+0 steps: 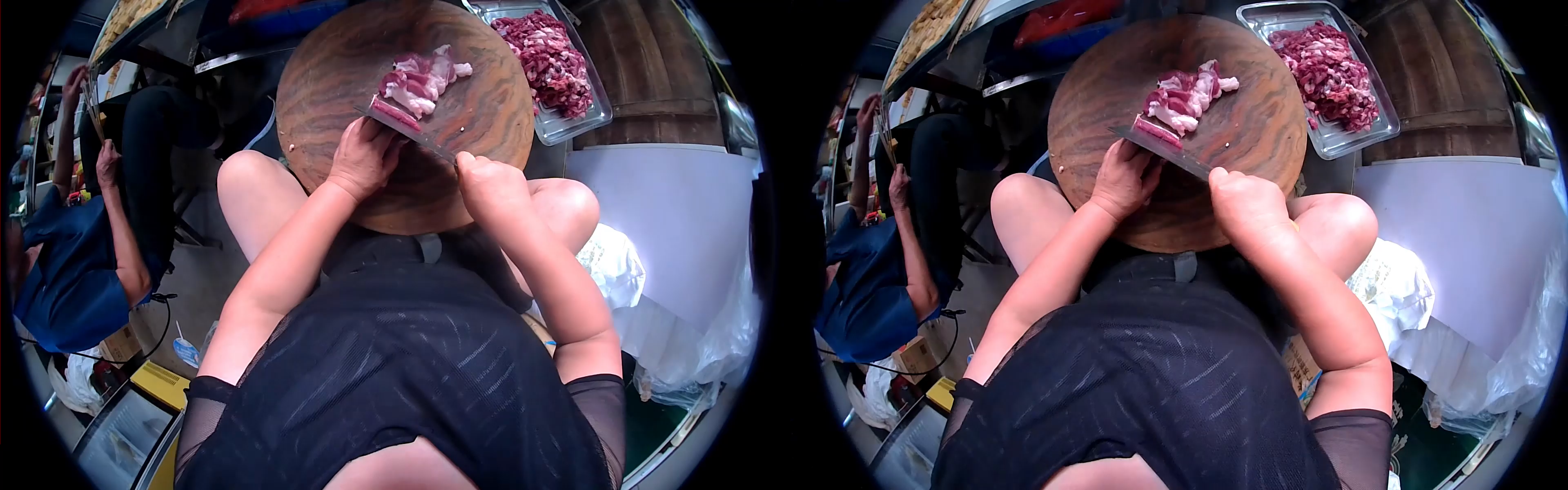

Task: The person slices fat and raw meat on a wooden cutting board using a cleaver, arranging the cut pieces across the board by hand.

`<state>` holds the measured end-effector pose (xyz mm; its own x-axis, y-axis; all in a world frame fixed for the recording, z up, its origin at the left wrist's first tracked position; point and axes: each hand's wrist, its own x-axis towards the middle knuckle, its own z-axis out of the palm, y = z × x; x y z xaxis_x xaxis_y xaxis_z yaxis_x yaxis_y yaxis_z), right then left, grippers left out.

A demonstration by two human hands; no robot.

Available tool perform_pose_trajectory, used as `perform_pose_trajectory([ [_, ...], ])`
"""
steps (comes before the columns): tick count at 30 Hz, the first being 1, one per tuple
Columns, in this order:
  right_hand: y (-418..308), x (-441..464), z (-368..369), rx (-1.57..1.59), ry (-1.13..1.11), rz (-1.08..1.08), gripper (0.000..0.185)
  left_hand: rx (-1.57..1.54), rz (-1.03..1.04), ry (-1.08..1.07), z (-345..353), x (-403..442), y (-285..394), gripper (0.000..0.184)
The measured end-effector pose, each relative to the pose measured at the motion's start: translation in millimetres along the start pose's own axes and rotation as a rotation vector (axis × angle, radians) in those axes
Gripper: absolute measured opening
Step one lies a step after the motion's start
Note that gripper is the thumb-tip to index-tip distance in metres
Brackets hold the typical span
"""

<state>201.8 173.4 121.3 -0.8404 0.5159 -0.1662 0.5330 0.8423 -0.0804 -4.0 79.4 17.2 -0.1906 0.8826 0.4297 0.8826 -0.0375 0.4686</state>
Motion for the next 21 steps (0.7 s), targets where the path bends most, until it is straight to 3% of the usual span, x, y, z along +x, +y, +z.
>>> perform_pose_trajectory([
  [7, -5.1, 22.7, -25.0, 0.055, -0.162, -0.007, 0.005, -0.075, 0.002, 0.004, -5.7, 4.5, -2.0, 0.038],
  [18, -35.2, 140.5, -3.7, 0.218, -0.117, -0.245, 0.011, -0.089, -0.021, 0.019, 0.3, 0.2, -11.0, 0.033],
  [21, -38.8, 142.9, -8.5, 0.158, -0.198, -0.254, 0.012, -0.087, -0.008, 0.026, -4.7, 1.1, -8.5, 0.031],
])
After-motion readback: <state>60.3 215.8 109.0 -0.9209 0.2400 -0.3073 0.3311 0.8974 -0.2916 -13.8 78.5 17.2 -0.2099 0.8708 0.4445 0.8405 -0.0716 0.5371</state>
